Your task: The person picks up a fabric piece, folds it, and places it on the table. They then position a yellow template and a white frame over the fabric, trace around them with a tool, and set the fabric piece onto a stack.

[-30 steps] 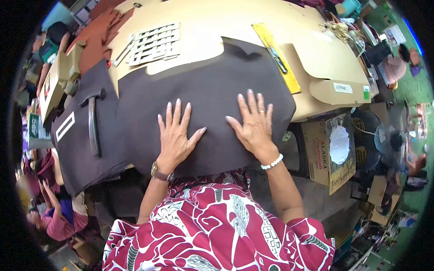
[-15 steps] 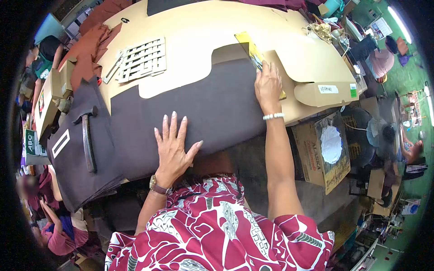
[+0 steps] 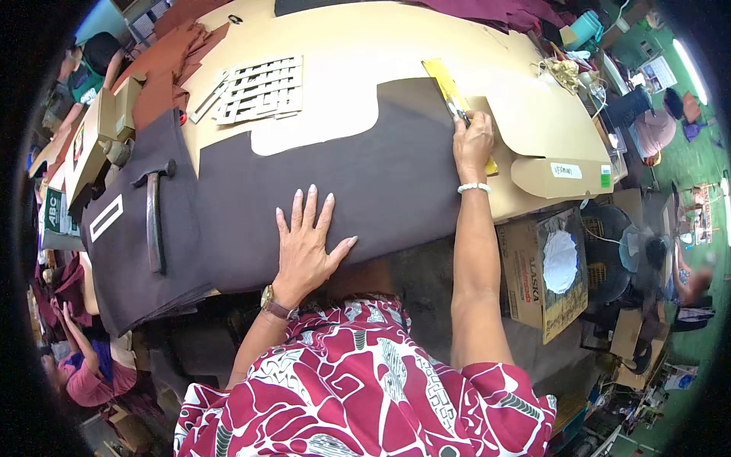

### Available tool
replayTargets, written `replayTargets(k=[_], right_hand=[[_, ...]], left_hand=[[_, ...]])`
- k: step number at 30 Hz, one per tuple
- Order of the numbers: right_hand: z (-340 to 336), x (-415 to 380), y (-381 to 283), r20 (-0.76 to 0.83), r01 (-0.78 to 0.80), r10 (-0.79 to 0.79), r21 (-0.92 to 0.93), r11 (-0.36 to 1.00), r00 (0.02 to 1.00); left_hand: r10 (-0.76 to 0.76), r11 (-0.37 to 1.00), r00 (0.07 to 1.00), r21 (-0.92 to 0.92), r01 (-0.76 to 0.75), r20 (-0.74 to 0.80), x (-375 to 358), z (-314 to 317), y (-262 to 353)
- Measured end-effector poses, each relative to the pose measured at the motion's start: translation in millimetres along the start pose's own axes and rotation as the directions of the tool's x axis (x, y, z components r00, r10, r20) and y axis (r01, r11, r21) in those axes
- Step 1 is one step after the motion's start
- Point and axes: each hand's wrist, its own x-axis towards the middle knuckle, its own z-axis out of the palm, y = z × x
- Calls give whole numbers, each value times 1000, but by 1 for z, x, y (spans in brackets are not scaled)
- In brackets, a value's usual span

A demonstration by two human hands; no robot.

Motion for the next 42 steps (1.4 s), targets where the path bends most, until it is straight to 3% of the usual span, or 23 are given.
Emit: replayTargets(k=[2, 7, 11, 12, 14, 18, 27, 30, 32, 33, 35, 36, 38, 42], right_hand=[[0, 0, -2, -50, 36, -35, 13, 999, 998], [-17, 6, -31, -162, 132, -89, 282, 950, 983], [-29, -8, -82, -136, 240, -202, 404, 883, 970], [-29, -14, -92, -38, 185, -189, 459, 869, 981], [-11, -20, -92, 22, 222, -252, 409, 885, 967], [29, -11, -68, 129, 173, -209, 246, 954, 969], [35, 11, -61, 55, 204, -204, 1, 979, 977], [37, 20, -25, -68, 92, -104, -153, 984, 992], [21, 19, -19, 106, -97, 132, -284, 954, 986], [25, 18, -9, 109, -87, 129, -328, 941, 986], [32, 21, 2, 94, -57, 87, -285, 957, 992], [34, 27, 4, 146, -90, 162, -409, 908, 976], [39, 30, 11, 59, -91, 114, -303, 949, 992], [29, 26, -3, -72, -34, 23, -156, 987, 997]], left_hand=[[-1, 1000, 1000, -1, 1, -2, 0, 1, -1], [6, 1000, 1000, -1, -6, -14, 0, 2, -2], [13, 1000, 1000, 13, -13, -23, 0, 4, -2], [11, 1000, 1000, 12, -10, -21, 0, 4, -2], [8, 1000, 1000, 10, -8, -18, -1, 3, -1], [3, 1000, 1000, 6, -3, -18, -1, 3, 0], [-5, 1000, 1000, -26, 5, -27, -6, 8, 7], [-5, 999, 999, -44, 4, -33, -8, 4, 7], [-14, 999, 999, -53, 12, -47, -9, -2, 7], [-16, 999, 998, -48, 13, -68, -8, -7, 6], [34, 999, 991, 9, -34, -132, 1, -12, -2], [52, 998, 988, 39, -47, -148, 2, -13, -6], [186, 957, 974, 249, -150, -131, 12, -12, -15], [392, 736, 920, 598, -316, 4, 21, -1, -18]])
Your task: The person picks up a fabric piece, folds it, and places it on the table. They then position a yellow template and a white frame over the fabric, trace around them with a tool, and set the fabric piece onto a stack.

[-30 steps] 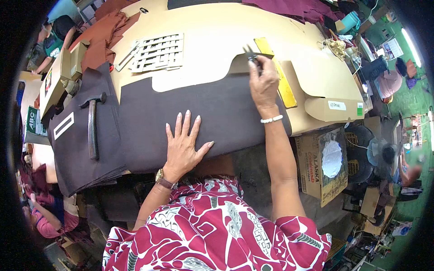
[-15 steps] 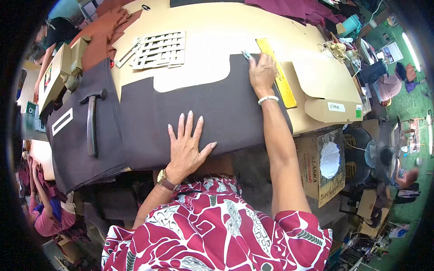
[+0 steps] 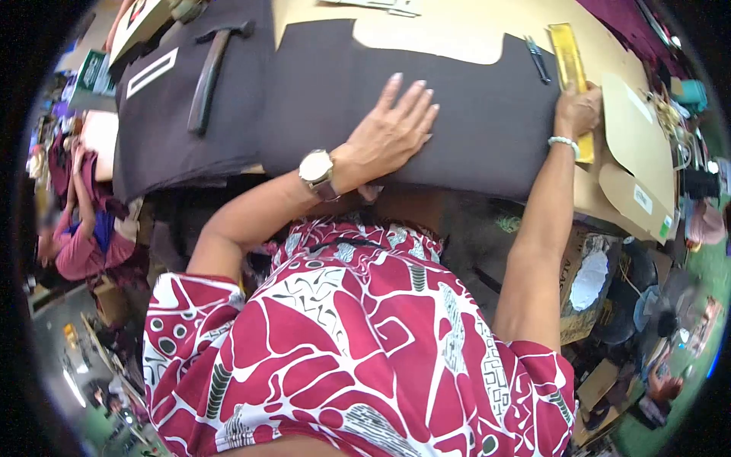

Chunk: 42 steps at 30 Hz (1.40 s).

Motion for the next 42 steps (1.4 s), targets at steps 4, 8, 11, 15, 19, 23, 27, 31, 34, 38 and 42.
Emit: replayTargets(k=[4, 8, 11, 15, 19, 23, 27, 31, 34, 38, 42], right_hand=[[-15, 2, -22, -215, 228, -186, 187, 956, 959], [-51, 6, -61, -200, 353, -294, 414, 839, 935], [-76, -7, -93, 6, 303, -405, 654, 693, 914], [-96, -39, -115, 36, 504, -635, 575, 645, 772], [-105, -69, -91, 234, 247, -417, 524, 815, 878], [-109, -104, -76, 285, 207, -352, 434, 877, 892], [-91, -126, -53, 231, 295, -359, 271, 916, 904], [-87, -128, -52, 212, 321, -378, 258, 911, 901], [-86, -128, -49, 194, 327, -384, 271, 905, 903], [-90, -128, -53, 150, 283, -322, 231, 931, 935], [-89, -127, -47, 159, 132, -158, 161, 978, 975]], left_hand=[[121, 967, 991, 217, -131, 57, 1, -8, 0], [125, 964, 988, 223, -143, 95, 2, -8, 2], [132, 973, 989, 183, -142, 65, 1, -7, 0], [112, 994, 985, 26, -110, -130, -5, -11, 0], [53, 998, 980, -28, -60, -192, -15, -10, -4], [202, 971, 979, 138, -195, -42, -15, -10, -5], [273, 929, 962, 259, -263, -5, -13, -16, -2], [298, 898, 953, 324, -299, 55, -14, -21, 0], [291, 901, 956, 325, -286, 32, -16, -19, 1], [188, 972, 982, 150, -183, -22, -16, -11, -2], [-298, 939, 942, -228, 260, -153, -20, 1, -30]])
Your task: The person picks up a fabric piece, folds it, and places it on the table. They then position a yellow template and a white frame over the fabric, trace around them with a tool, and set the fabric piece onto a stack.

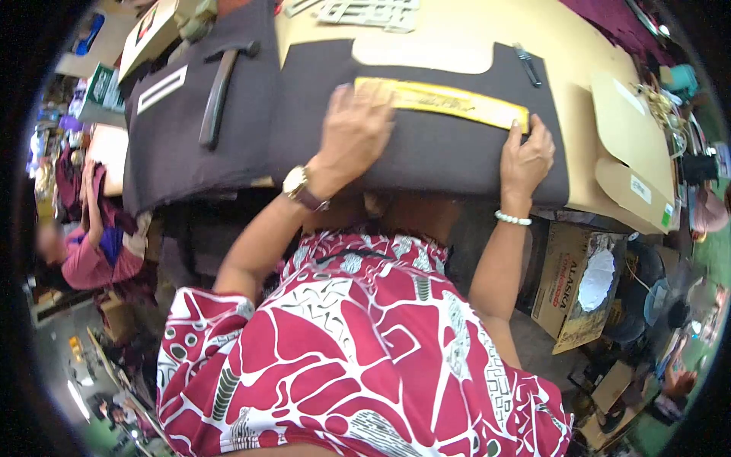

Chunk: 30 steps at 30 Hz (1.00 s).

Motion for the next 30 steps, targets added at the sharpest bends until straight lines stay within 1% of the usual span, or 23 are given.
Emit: replayTargets(k=[1, 2, 4, 5, 7, 9, 10, 11, 12, 14, 16, 17, 20, 21, 26, 27, 28, 30], right_hand=[[-1, 0, 0, -7, -8, 9, 17, 1000, 1000], [-1, 0, -1, -14, -14, 14, 25, 1000, 1000], [1, 2, -3, 1, -79, 79, 122, 989, 997], [-1, 7, -8, 46, -141, 135, 174, 975, 990], [-3, 12, -18, 142, -274, 241, 304, 913, 960], [3, 16, -20, 192, -293, 231, 418, 860, 954], [4, 16, -20, 219, -304, 223, 472, 827, 950], [4, 17, -21, 257, -322, 220, 482, 815, 941], [5, 16, -18, 238, -275, 187, 427, 861, 953], [5, 11, -10, 205, -175, 115, 306, 936, 972], [0, 4, -4, 212, -132, 111, 86, 987, 971], [-2, 4, 1, 209, -108, 112, -29, 994, 972], [-2, 5, 26, 280, 5, 62, -233, 972, 958], [-4, 4, 30, 303, 36, 48, -267, 963, 952], [-17, 3, 41, 324, -31, 137, -313, 949, 936], [-17, 2, 41, 324, -22, 135, -330, 944, 936], [-18, 2, 42, 321, -13, 133, -349, 937, 938], [-14, -1, 47, 249, -40, 116, -290, 956, 962]], left_hand=[[-150, 987, 988, -50, 151, 25, 1, -8, -7], [-296, 949, 953, -98, 301, 57, 0, -17, -13], [-440, 890, 891, -73, 449, 116, -15, -5, -26], [-485, 864, 860, -67, 499, 157, -18, -2, -27], [-484, 855, 860, -123, 504, 163, -23, 1, -27], [-496, 832, 848, -175, 526, 189, -25, 3, -26], [-506, 830, 843, -163, 534, 183, -26, 2, -26], [-517, 827, 838, -152, 542, 174, -26, 1, -26], [-528, 824, 833, -140, 549, 163, -26, -1, -26], [-515, 830, 831, -121, 545, 212, -31, -5, -26], [-495, 843, 832, -94, 530, 251, -38, -8, -23], [-485, 852, 836, -77, 518, 259, -41, -8, -21], [-470, 864, 834, -41, 501, 290, -42, -6, -15], [-470, 865, 833, -35, 500, 293, -42, -7, -13], [-433, 884, 853, -49, 465, 292, -39, -5, -1], [-442, 878, 842, -42, 477, 308, -38, -6, 1], [-446, 874, 841, -54, 483, 308, -38, -6, 1], [-455, 863, 837, -81, 498, 304, -40, -7, 0]])
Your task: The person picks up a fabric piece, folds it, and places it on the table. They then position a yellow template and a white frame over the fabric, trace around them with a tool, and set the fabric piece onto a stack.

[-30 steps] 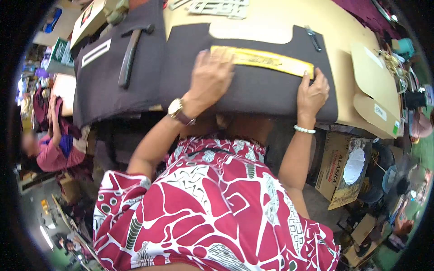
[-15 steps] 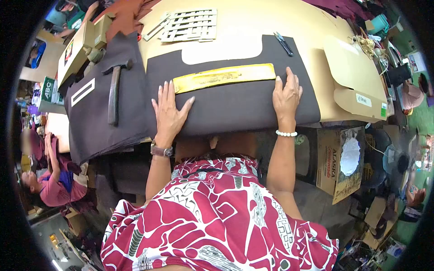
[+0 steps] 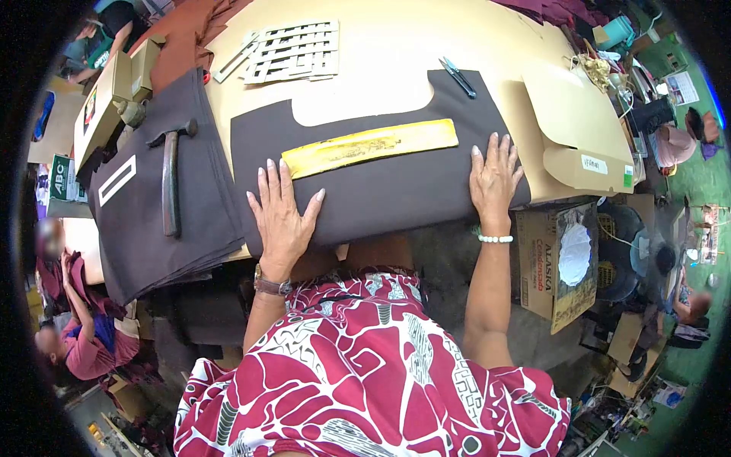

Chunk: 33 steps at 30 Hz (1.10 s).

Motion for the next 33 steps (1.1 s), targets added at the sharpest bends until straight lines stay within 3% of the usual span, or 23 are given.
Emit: replayTargets(k=[4, 5, 9, 12, 13, 17, 20, 24, 28, 31, 33], right_hand=[[-10, -1, -16, -108, 146, -124, 222, 964, 986], [-16, -2, -25, -72, 157, -140, 353, 922, 987], [-13, -9, -42, -70, 205, -194, 191, 960, 978], [-26, 9, -45, -142, 201, -154, 425, 883, 978], [-33, 15, -49, -236, 258, -172, 409, 875, 957], [-55, 29, -67, -327, 363, -231, 434, 825, 916], [-44, 25, -77, -263, 345, -237, 530, 775, 935], [-36, 20, -87, -222, 314, -228, 529, 788, 948], [-28, 17, -93, -298, 344, -220, 473, 811, 929], [-1, 7, -91, -220, 317, -246, 398, 860, 944], [4, 8, -91, -267, 325, -225, 433, 841, 937]], left_hand=[[-5, 1000, 1000, 21, 5, 5, -4, -3, -6], [-11, 1000, 1000, 16, 11, 8, -5, -4, -7], [-22, 1000, 1000, 11, 22, 12, -8, -7, -11], [-33, 999, 999, -38, 34, 5, -6, -16, -7], [-34, 997, 999, -65, 33, -12, -2, -22, -6], [-14, 996, 998, -86, 9, -54, 9, -47, -1], [2, 990, 996, -144, -15, -93, 19, -55, 1], [20, 979, 999, -202, -30, -49, 16, -41, 1], [50, 989, 997, -137, -59, -66, 12, -15, 1], [72, 992, 994, -101, -80, -81, 11, -10, -1], [65, 991, 994, -114, -75, -88, 9, -10, 0]])
